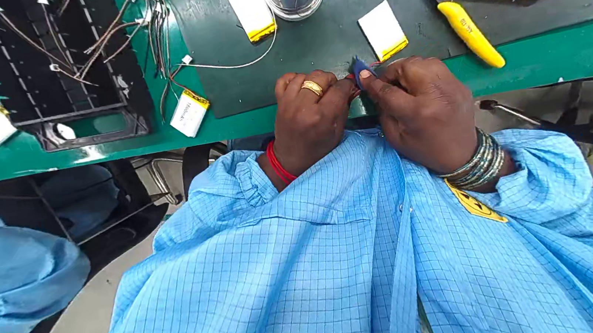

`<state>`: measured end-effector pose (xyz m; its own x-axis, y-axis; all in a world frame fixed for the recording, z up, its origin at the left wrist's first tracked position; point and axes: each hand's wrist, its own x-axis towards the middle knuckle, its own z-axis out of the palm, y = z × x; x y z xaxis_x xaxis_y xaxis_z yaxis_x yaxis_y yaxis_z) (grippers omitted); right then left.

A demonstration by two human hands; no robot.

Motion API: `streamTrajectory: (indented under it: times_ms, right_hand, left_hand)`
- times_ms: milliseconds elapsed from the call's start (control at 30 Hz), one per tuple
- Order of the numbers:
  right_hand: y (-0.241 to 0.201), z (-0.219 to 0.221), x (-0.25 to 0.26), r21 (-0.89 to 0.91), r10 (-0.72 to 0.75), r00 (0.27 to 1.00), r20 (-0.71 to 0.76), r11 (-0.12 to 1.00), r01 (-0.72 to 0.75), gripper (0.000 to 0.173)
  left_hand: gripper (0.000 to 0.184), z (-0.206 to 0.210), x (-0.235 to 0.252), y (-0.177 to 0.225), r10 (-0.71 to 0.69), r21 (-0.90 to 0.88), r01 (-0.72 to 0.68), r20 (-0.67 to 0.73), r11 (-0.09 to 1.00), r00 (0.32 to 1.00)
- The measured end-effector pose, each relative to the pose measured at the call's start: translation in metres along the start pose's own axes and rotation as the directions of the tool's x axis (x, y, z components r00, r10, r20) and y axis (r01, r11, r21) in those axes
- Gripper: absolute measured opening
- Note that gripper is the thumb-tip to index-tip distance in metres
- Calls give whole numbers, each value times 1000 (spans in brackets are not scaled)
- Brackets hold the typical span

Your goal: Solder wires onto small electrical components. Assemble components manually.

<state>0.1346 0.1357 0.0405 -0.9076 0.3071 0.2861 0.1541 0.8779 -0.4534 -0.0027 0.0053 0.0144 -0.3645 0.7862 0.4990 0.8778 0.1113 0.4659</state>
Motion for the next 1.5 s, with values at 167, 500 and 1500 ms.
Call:
streamTrajectory:
  times_ms: [167,500,1500]
  right_hand:
    - [19,-18,0,194,74,990,-119,980,-50,21]
    - [9,-1,-4,73,66,990,-121,996,-58,22]
    - [58,-25,55,33,-183,949,257,983,181,38]
  left_hand:
    - [15,0,-1,0,-6,11,6,5,1000,1000]
    - [13,2,-4,-2,28,25,-27,-51,999,998]
    - [21,-41,-7,1,-192,-72,211,204,975,960]
